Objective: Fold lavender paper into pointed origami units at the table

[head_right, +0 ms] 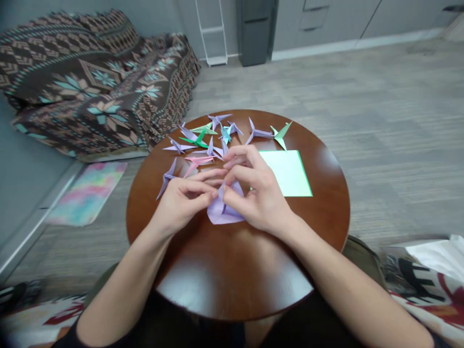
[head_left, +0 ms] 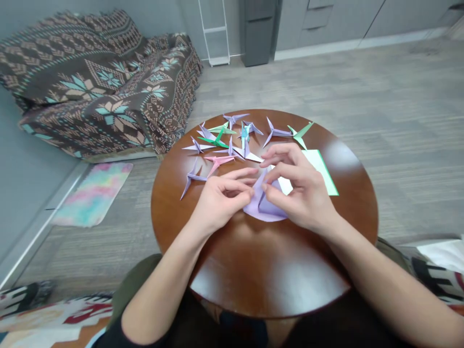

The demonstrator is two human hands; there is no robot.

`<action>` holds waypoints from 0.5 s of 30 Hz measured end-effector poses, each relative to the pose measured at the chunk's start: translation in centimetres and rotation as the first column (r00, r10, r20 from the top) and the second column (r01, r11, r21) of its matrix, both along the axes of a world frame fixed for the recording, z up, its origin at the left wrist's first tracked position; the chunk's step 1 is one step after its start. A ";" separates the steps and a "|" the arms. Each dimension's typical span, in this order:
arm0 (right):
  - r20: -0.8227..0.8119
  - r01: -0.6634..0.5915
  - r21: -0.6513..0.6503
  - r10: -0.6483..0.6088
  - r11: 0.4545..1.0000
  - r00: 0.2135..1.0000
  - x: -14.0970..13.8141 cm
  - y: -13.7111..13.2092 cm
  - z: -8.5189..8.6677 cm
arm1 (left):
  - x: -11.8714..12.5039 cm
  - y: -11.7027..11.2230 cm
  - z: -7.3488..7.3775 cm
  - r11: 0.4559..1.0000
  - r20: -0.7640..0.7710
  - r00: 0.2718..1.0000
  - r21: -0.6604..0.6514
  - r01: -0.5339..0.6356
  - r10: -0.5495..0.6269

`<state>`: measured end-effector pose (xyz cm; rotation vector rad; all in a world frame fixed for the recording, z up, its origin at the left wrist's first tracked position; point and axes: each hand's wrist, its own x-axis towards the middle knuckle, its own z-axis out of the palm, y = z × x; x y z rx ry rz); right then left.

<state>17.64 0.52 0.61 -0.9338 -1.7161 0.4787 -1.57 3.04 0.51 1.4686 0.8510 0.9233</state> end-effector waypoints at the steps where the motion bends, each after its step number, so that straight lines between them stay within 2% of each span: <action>1: 0.002 0.001 0.009 -0.001 1.000 1.000 0.0 0.0 0.0 | 0.0 0.0 0.0 1.000 0.003 1.000 -0.001 -0.004 0.004; 10: -0.057 0.022 0.012 -0.022 1.000 0.998 0.4 0.1 -0.3 | -0.5 0.6 -0.2 0.997 -0.099 0.993 0.065 -0.051 0.057; 13: -0.083 0.032 0.010 -0.031 0.999 0.996 0.5 0.2 -0.4 | -1.0 0.8 -0.4 1.000 0.020 1.000 -0.017 -0.020 0.020; 15: -0.127 0.081 0.026 -0.077 0.996 0.989 0.5 0.3 -0.4 | -1.2 0.9 -0.6 0.990 0.160 0.985 -0.112 0.080 -0.062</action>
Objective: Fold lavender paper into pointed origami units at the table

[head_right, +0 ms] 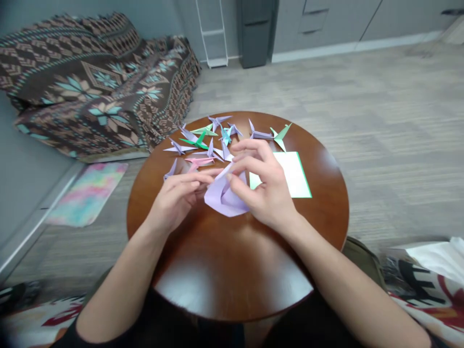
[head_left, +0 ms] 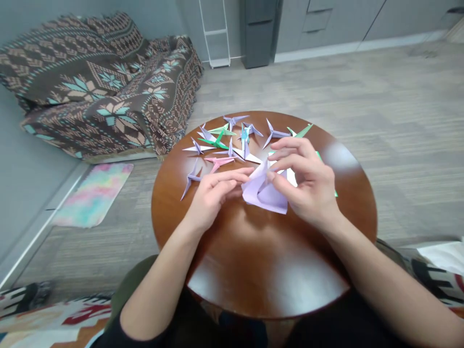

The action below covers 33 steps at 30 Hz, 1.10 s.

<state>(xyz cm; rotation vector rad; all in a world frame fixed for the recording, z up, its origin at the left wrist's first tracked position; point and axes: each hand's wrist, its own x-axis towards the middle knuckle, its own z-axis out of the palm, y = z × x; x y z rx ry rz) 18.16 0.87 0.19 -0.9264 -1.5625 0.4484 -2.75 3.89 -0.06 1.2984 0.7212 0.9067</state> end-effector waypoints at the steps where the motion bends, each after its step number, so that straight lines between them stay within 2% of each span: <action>1: -0.024 0.030 0.011 -0.030 0.999 0.999 0.0 0.0 0.0 | -0.1 0.0 0.0 0.998 0.045 0.998 -0.033 0.051 -0.049; 4: -0.075 0.099 0.034 -0.096 0.994 0.993 -0.1 -0.1 0.1 | -0.1 -0.4 0.1 0.989 0.026 0.989 -0.002 0.145 -0.145; 7: -0.098 0.152 0.052 -0.146 0.987 0.984 -0.2 -0.3 0.3 | 0.1 -0.7 0.3 0.984 -0.029 0.985 0.047 0.171 -0.170; 11: -0.094 0.168 -0.008 -0.168 0.986 0.981 -0.3 -0.4 0.3 | 0.4 -0.6 0.3 0.997 -0.058 0.997 0.060 0.056 -0.053; 17: -0.019 0.019 -0.103 -0.022 0.994 1.000 -0.4 -0.3 0.1 | 0.6 0.1 -0.2 0.995 -0.056 0.994 0.021 -0.093 0.094; 19: 0.011 0.014 -0.187 -0.013 0.982 1.000 -0.5 -0.3 0.3 | 0.6 0.4 -0.4 0.989 -0.048 0.988 0.041 -0.142 0.144; 23: 0.083 0.033 -0.378 -0.002 0.925 0.997 -0.5 -0.3 0.7 | 0.3 0.7 -0.5 0.948 -0.124 0.950 0.177 -0.263 0.287; 25: 0.072 -0.026 -0.439 0.064 0.898 0.995 -0.6 -0.4 0.7 | 0.1 0.8 -0.5 0.921 -0.209 0.916 0.267 -0.284 0.343; 27: 0.029 -0.112 -0.511 0.147 0.853 0.989 -0.8 -0.4 0.7 | -0.1 0.9 -0.6 0.914 -0.278 0.898 0.321 -0.246 0.340; 29: -0.044 -0.203 -0.572 0.217 0.795 0.975 -1.0 -0.5 0.6 | 0.0 0.8 -0.6 0.937 -0.301 0.918 0.308 -0.165 0.260; 31: -0.148 -0.299 -0.591 0.264 0.749 0.953 -1.0 -0.5 0.5 | 0.1 0.7 -0.7 0.967 -0.263 0.950 0.230 -0.107 0.168; 33: -0.240 -0.363 -0.583 0.273 0.727 0.932 -0.9 -0.5 0.4 | 0.3 0.4 -0.7 0.986 -0.172 0.975 0.116 -0.120 0.139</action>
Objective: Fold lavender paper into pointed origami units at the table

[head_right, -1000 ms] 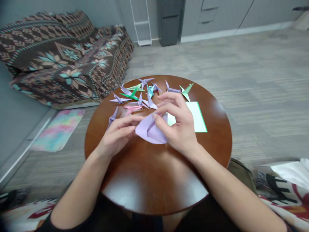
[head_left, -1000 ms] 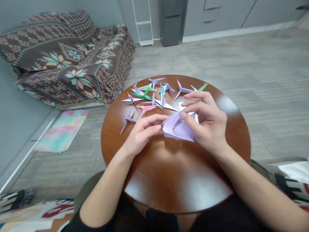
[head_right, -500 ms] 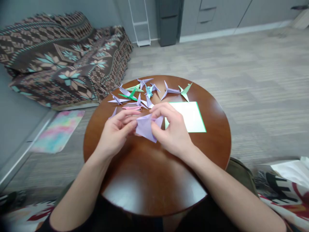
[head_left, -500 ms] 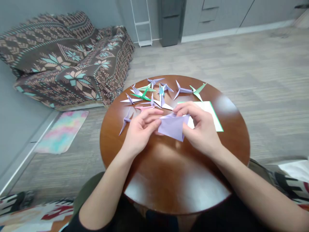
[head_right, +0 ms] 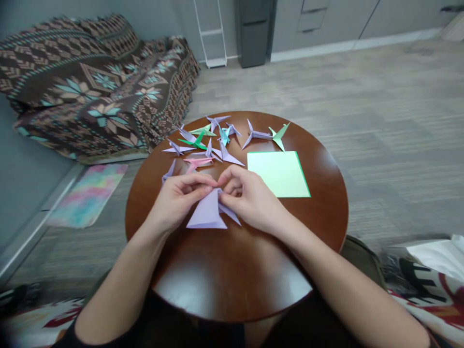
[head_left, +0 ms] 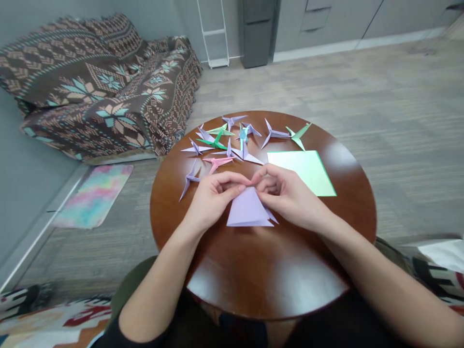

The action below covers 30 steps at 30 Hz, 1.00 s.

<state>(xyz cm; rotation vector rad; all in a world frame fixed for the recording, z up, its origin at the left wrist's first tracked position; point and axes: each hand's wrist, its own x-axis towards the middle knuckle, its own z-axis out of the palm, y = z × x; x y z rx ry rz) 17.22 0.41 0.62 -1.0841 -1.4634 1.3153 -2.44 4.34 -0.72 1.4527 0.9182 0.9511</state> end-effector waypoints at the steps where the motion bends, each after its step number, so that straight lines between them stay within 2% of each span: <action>1: -0.033 0.019 -0.009 -0.020 1.000 0.999 0.1 0.1 0.0 | 0.1 -0.1 0.1 0.998 0.071 0.997 -0.063 -0.016 0.020; 3: -0.071 0.113 -0.020 -0.114 0.993 0.991 0.3 0.3 0.1 | 0.1 -0.4 0.5 0.981 0.224 0.973 -0.192 -0.002 0.045; 4: -0.082 0.172 -0.023 -0.174 0.985 0.981 0.4 0.4 0.1 | 0.2 -0.6 0.8 0.967 0.297 0.955 -0.249 0.061 0.016; 6: -0.089 0.270 -0.030 -0.272 0.962 0.958 0.5 0.5 0.2 | 0.3 -1.1 1.1 0.922 0.386 0.915 -0.299 0.246 -0.119; 8: -0.086 0.310 -0.043 -0.313 0.950 0.946 0.5 0.6 0.3 | 0.5 -1.5 1.1 0.909 0.357 0.909 -0.267 0.320 -0.215; 9: -0.080 0.310 -0.051 -0.313 0.949 0.946 0.5 0.6 0.3 | 0.7 -1.7 1.0 0.930 0.305 0.930 -0.235 0.283 -0.206; 11: -0.053 0.284 -0.067 -0.287 0.957 0.956 0.4 0.5 0.3 | 1.0 -1.8 0.5 0.975 0.194 0.974 -0.166 0.150 -0.116; 13: -0.002 0.241 -0.080 -0.242 0.967 0.970 0.3 0.4 0.3 | 1.2 -1.5 0.0 0.985 0.128 0.991 -0.165 0.055 -0.034; 16: 0.086 0.187 -0.039 -0.183 0.982 0.979 0.4 0.4 0.1 | 1.2 -1.0 -0.4 0.976 0.102 0.994 -0.219 -0.008 0.031; 20: 0.166 0.163 0.103 -0.179 0.981 0.970 0.8 0.9 -0.1 | 1.1 -0.9 -0.4 0.955 0.149 0.986 -0.295 -0.022 0.069; 26: 0.111 0.103 0.013 -0.104 0.995 0.988 1.1 1.2 -0.3 | 1.1 -1.0 -0.2 0.934 0.217 0.974 -0.357 0.021 0.061; 30: 0.123 0.102 0.018 -0.104 0.995 0.987 1.0 1.1 -0.4 | 1.0 -1.0 -0.1 0.930 0.218 0.974 -0.367 0.028 0.057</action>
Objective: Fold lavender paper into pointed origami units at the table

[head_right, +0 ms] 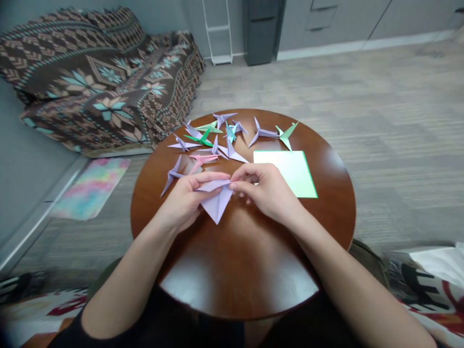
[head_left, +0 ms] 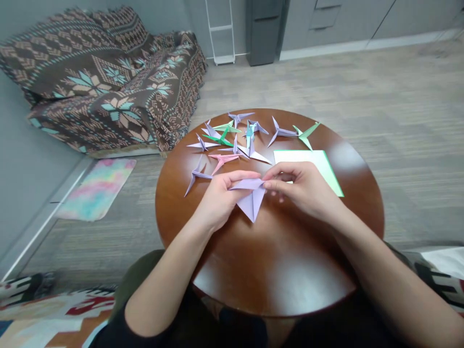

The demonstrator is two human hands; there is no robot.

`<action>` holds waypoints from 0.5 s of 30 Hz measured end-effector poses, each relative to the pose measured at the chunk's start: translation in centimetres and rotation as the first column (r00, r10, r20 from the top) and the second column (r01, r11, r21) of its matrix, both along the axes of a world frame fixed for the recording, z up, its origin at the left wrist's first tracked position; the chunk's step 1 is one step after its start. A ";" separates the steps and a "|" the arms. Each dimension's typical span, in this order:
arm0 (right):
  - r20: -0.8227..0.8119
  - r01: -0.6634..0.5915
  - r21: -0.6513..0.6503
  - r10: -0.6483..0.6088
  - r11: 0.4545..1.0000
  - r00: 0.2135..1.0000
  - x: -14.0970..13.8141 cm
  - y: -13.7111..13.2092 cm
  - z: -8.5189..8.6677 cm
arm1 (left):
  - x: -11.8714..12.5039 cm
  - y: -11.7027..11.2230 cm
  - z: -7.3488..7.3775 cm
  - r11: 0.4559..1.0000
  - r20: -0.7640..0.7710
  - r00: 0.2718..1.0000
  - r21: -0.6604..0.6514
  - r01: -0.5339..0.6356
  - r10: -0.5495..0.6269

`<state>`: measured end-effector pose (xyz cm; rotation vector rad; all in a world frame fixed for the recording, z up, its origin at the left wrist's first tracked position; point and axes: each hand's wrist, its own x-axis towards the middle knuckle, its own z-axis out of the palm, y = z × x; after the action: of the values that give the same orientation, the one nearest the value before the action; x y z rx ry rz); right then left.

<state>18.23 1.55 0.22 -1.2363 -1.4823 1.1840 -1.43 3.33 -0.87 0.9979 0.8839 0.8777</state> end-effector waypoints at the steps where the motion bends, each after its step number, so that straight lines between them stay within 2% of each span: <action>1: 0.004 0.001 0.001 -0.001 1.000 1.000 0.0 0.0 0.0 | 0.0 0.0 0.0 1.000 -0.007 1.000 0.002 -0.001 0.001; 9: 0.020 0.012 -0.018 -0.011 1.000 1.000 -0.4 -0.1 0.3 | -0.1 0.1 0.2 0.999 -0.043 0.999 -0.044 0.024 -0.025; 15: 0.047 0.004 -0.016 -0.003 1.000 0.999 -0.4 -0.4 0.4 | -0.1 0.0 0.0 0.999 -0.061 0.998 -0.027 0.030 -0.032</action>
<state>17.82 1.17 0.59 -1.2846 -1.5073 1.1739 -1.55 3.35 -0.84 1.0176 0.9274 0.8111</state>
